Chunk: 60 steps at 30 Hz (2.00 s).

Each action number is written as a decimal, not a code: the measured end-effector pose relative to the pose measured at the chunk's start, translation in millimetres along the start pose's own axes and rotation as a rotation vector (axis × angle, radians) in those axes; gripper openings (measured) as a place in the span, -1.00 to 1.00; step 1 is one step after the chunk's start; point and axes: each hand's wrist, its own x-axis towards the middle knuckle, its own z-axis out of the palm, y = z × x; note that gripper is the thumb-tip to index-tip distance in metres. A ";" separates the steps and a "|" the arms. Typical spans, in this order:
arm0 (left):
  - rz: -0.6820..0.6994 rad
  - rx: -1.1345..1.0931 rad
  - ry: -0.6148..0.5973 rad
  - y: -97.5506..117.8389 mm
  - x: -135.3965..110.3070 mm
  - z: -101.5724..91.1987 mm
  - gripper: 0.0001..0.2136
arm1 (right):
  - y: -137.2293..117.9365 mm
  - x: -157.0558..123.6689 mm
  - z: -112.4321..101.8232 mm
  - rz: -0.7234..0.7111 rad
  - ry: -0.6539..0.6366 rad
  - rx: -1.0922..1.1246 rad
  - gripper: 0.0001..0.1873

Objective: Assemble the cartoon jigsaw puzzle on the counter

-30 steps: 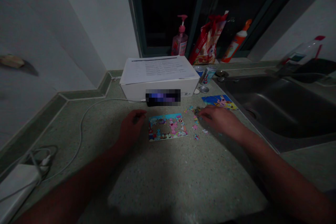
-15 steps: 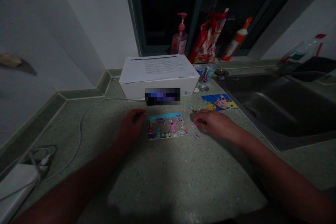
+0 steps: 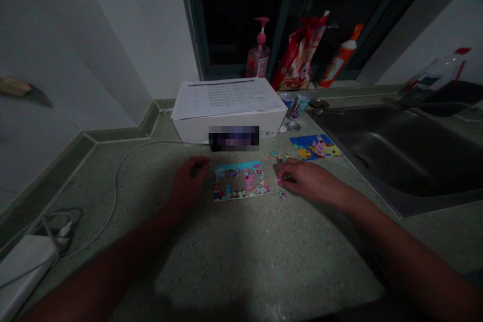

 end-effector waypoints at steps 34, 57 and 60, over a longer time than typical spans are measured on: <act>-0.006 0.001 -0.009 -0.6 -0.2 0.7 -0.74 | -4.3 3.9 3.7 -0.034 0.004 -0.019 -0.87; -0.004 0.001 -0.008 -0.6 -0.6 0.4 -0.76 | -3.0 2.3 5.6 -0.077 0.034 -0.023 -0.77; -0.006 0.002 -0.020 -0.1 -0.5 0.1 -0.76 | -2.4 2.0 6.9 -0.089 0.033 -0.023 -0.74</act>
